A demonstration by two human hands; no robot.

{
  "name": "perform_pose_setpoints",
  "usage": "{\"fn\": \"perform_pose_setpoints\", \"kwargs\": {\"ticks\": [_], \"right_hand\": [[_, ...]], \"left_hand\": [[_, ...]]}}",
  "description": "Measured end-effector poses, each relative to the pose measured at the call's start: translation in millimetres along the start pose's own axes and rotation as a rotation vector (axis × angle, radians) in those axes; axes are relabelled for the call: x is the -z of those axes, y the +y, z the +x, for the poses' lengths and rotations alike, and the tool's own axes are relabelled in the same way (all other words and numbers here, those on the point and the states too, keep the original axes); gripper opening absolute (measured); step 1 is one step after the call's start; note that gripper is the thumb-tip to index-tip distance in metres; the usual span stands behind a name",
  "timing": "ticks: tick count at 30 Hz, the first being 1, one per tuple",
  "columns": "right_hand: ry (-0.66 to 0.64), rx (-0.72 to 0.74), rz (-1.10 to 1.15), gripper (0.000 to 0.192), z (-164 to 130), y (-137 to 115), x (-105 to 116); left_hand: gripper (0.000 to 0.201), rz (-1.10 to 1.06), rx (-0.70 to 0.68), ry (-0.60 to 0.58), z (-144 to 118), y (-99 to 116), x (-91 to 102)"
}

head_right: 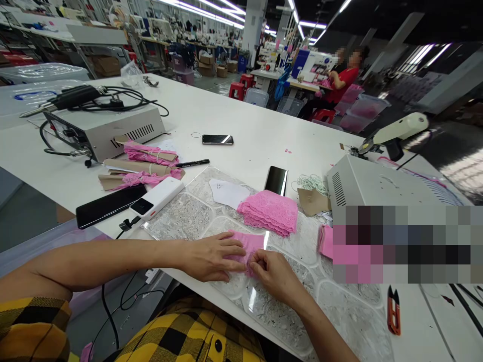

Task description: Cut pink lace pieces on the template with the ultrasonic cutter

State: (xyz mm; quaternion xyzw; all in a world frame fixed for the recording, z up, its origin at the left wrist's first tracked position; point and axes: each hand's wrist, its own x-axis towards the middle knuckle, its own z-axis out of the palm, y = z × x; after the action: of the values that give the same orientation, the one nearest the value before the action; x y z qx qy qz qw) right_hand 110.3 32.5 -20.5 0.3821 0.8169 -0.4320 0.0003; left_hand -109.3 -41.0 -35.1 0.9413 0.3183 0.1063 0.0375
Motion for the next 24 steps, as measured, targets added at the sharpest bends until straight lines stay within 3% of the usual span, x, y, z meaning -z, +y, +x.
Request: {"fn": "perform_pose_setpoints", "kwargs": {"ticks": [13, 24], "right_hand": [[0.002, 0.024, -0.081, 0.015, -9, -10, -9], [-0.024, 0.032, -0.066, 0.019, -7, -9, -6]], "left_hand": [[0.034, -0.024, -0.026, 0.069, -2, -1, -4.2], [0.034, -0.023, -0.018, 0.098, -5, -1, -6.8]]}}
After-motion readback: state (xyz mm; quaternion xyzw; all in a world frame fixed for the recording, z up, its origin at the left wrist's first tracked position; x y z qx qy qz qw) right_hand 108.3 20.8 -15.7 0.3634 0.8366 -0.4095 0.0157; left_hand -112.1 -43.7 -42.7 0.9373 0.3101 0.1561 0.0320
